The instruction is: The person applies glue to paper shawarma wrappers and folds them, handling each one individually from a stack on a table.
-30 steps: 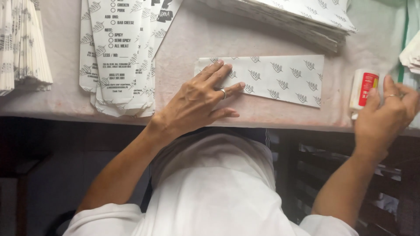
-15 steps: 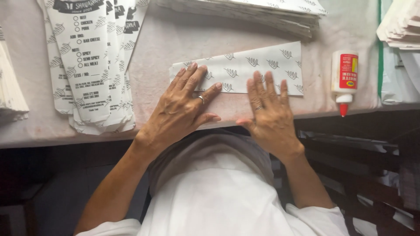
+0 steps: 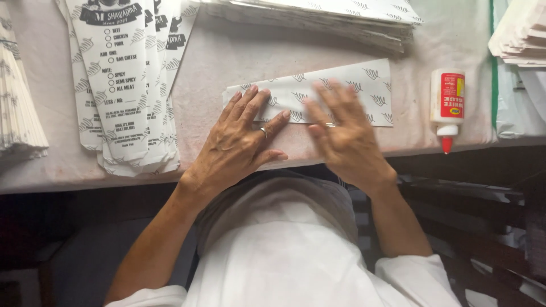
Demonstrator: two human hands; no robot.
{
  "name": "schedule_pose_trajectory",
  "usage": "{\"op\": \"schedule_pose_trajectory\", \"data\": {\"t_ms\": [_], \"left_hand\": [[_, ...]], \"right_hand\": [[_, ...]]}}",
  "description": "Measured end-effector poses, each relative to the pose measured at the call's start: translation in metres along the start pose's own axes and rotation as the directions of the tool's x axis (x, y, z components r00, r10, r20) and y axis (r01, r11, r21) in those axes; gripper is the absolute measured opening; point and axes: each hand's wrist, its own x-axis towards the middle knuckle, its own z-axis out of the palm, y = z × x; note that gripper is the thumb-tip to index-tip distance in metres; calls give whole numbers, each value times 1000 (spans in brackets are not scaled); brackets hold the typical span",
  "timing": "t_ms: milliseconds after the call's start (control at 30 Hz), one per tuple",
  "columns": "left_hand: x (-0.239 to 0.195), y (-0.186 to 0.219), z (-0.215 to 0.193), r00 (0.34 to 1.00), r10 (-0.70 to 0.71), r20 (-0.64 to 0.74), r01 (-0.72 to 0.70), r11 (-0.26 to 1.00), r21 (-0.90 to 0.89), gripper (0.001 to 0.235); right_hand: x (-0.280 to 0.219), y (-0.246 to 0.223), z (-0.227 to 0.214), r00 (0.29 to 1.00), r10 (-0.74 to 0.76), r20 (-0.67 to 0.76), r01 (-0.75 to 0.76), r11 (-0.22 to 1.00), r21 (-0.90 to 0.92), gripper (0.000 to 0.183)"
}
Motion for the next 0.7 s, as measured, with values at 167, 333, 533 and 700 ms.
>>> {"op": "schedule_pose_trajectory", "data": {"t_ms": [167, 333, 533, 700], "left_hand": [[-7, -2, -1, 998, -17, 53, 16, 999, 32, 69], [-8, 9, 7, 993, -121, 12, 118, 980, 159, 74], [52, 30, 55, 938, -190, -288, 238, 961, 140, 33], [94, 54, 81, 922, -242, 302, 201, 966, 160, 64]], "right_hand": [[-3, 42, 8, 932, 161, 326, -113, 981, -160, 64], [5, 61, -35, 738, 533, 413, -484, 845, -226, 71], [3, 62, -32, 750, 520, 409, -464, 854, -235, 72], [-2, 64, -30, 771, 509, 384, -454, 861, -229, 73]]}}
